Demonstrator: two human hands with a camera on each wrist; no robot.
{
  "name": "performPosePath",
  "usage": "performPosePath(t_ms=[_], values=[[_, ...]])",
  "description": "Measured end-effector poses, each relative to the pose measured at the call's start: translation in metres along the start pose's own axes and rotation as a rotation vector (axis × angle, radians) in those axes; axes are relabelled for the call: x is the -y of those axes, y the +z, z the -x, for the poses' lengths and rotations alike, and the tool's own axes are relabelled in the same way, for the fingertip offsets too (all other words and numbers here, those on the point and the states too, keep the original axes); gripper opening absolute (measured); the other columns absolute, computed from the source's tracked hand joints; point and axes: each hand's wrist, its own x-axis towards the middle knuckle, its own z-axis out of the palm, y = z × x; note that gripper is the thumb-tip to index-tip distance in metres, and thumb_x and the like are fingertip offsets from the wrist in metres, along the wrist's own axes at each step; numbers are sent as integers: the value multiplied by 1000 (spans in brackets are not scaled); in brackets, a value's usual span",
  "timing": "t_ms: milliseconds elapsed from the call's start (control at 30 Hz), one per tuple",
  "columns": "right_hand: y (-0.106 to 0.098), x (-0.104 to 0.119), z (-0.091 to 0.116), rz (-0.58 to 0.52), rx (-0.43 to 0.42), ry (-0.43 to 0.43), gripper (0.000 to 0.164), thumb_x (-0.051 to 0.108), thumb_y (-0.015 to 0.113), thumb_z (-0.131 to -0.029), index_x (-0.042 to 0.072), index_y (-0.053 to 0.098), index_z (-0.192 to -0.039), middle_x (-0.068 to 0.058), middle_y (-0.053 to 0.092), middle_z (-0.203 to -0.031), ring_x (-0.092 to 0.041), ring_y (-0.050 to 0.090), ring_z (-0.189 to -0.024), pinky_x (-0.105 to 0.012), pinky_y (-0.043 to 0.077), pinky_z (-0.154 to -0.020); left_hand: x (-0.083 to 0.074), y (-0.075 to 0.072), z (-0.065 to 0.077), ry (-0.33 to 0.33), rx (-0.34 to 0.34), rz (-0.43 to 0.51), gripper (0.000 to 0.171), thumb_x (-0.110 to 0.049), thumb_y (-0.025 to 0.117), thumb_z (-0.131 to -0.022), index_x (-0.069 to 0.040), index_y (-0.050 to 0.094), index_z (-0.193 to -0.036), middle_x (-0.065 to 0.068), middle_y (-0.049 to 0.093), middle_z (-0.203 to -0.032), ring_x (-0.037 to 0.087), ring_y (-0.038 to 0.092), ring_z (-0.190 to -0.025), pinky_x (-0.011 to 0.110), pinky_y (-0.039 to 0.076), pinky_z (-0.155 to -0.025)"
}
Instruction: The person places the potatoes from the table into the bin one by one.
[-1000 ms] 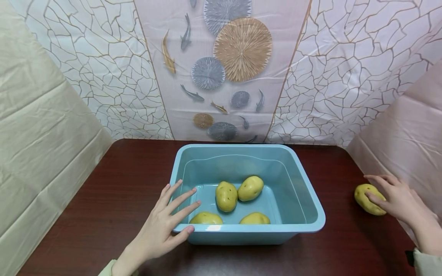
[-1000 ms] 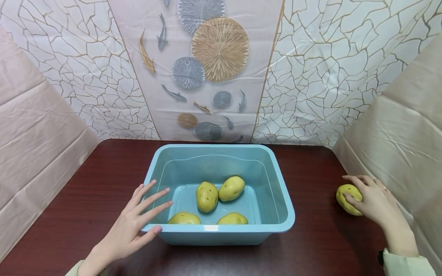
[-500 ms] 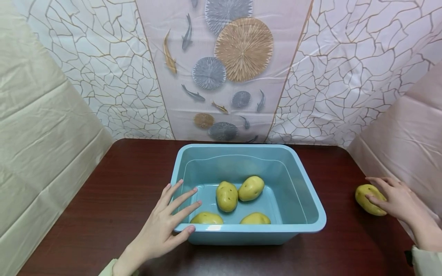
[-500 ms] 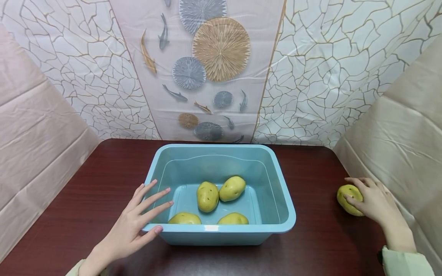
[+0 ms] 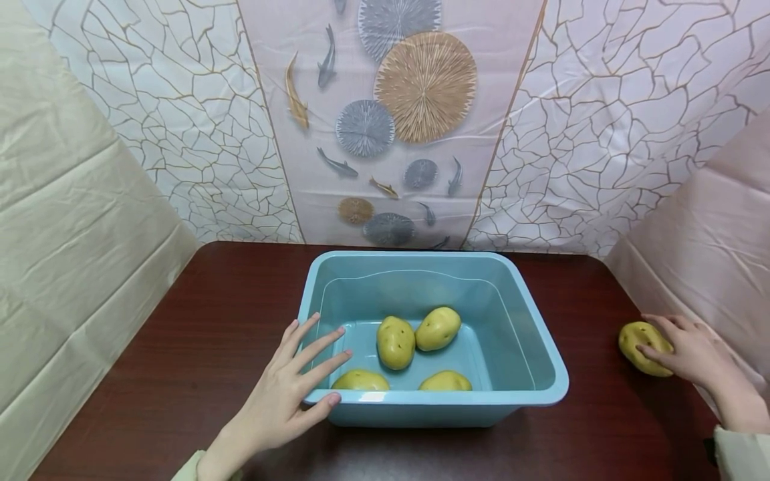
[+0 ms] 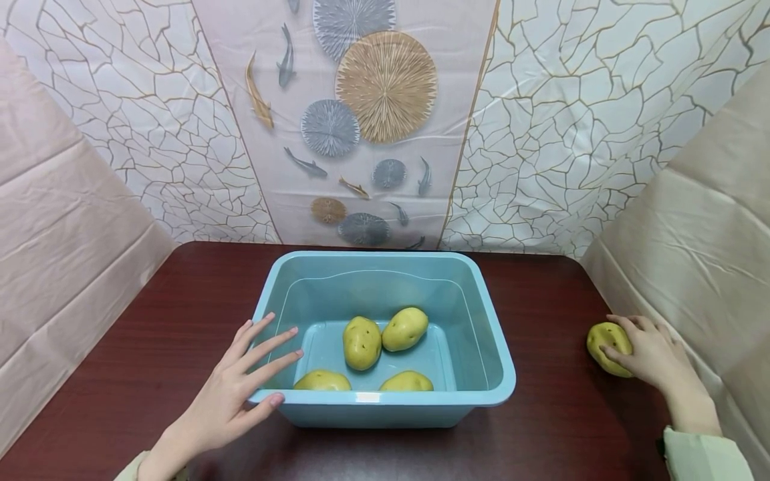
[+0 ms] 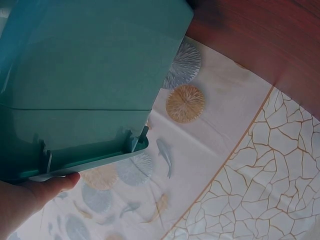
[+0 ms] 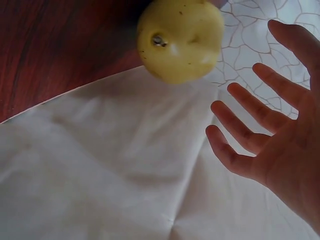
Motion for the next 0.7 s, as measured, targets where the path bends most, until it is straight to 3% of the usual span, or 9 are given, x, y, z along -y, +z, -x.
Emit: performPosePath(t_ms=[200, 500, 700], values=[[3, -2, 3, 4, 90, 75, 60, 37, 64, -77, 4, 43, -123, -28, 46, -110, -56, 41, -89, -66, 32, -67, -1, -1, -1, -4, 11, 1, 42, -43, 38, -91, -20, 54, -123, 5, 46, -133, 32, 23, -134, 40, 1, -113], [9, -12, 6, -50, 211, 146, 64, 40, 62, -79, 4, 36, -126, -32, 37, -115, -59, 32, -94, -72, 25, -69, -1, 0, -1, 8, -20, -10, 43, -44, 36, -92, -20, 55, -122, 4, 47, -133, 33, 26, -132, 41, 2, -113], [15, -17, 8, -71, 195, 141, 63, 37, 63, -78, 4, 38, -125, -31, 38, -115, -58, 33, -94, -70, 26, -67, -1, 1, -1, 9, -19, -10, 42, -43, 37, -91, -20, 55, -122, 4, 47, -133, 33, 26, -132, 41, 2, -113]])
